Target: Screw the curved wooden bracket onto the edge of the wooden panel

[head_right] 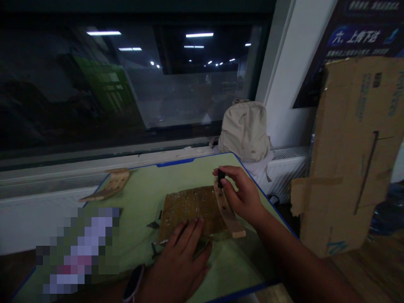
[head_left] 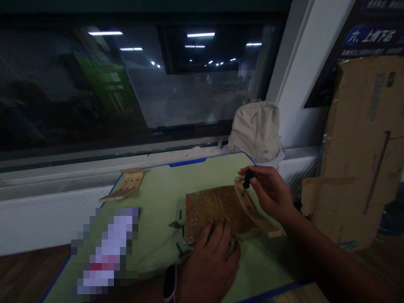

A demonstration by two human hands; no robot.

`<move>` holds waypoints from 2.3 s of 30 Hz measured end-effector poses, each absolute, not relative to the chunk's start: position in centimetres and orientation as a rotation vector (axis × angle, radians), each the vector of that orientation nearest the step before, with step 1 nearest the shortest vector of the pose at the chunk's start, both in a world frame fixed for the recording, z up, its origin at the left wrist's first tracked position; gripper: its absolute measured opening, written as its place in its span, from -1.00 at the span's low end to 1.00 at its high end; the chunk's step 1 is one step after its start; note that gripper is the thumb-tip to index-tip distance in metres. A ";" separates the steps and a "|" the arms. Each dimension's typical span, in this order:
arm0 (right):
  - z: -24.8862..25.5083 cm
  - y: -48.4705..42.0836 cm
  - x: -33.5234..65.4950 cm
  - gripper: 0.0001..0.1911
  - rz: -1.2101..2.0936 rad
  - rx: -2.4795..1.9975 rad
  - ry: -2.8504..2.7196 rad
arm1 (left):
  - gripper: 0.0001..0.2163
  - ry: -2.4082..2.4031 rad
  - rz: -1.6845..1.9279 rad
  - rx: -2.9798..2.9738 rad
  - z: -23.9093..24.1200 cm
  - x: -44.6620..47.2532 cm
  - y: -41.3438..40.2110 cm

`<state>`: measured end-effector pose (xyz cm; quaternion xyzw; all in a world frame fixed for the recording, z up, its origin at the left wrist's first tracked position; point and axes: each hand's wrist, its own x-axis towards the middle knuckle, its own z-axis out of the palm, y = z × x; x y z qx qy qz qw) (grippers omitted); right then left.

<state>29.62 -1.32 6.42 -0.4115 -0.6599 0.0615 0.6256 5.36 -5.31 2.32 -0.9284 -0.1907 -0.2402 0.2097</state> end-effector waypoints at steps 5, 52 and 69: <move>6.7 -1.0 30.4 -0.69 0.017 -1.020 -1.288 | -0.73 -0.544 -0.639 -2.613 2.6 5.3 -5.4; 6.3 -0.6 31.6 -0.64 -0.146 -1.205 -1.264 | -0.73 -0.528 -0.603 -2.652 2.3 5.2 -5.4; 6.4 -1.0 31.3 -0.78 -0.197 -1.104 -1.315 | -0.71 -0.548 -0.653 -2.624 2.8 5.4 -5.3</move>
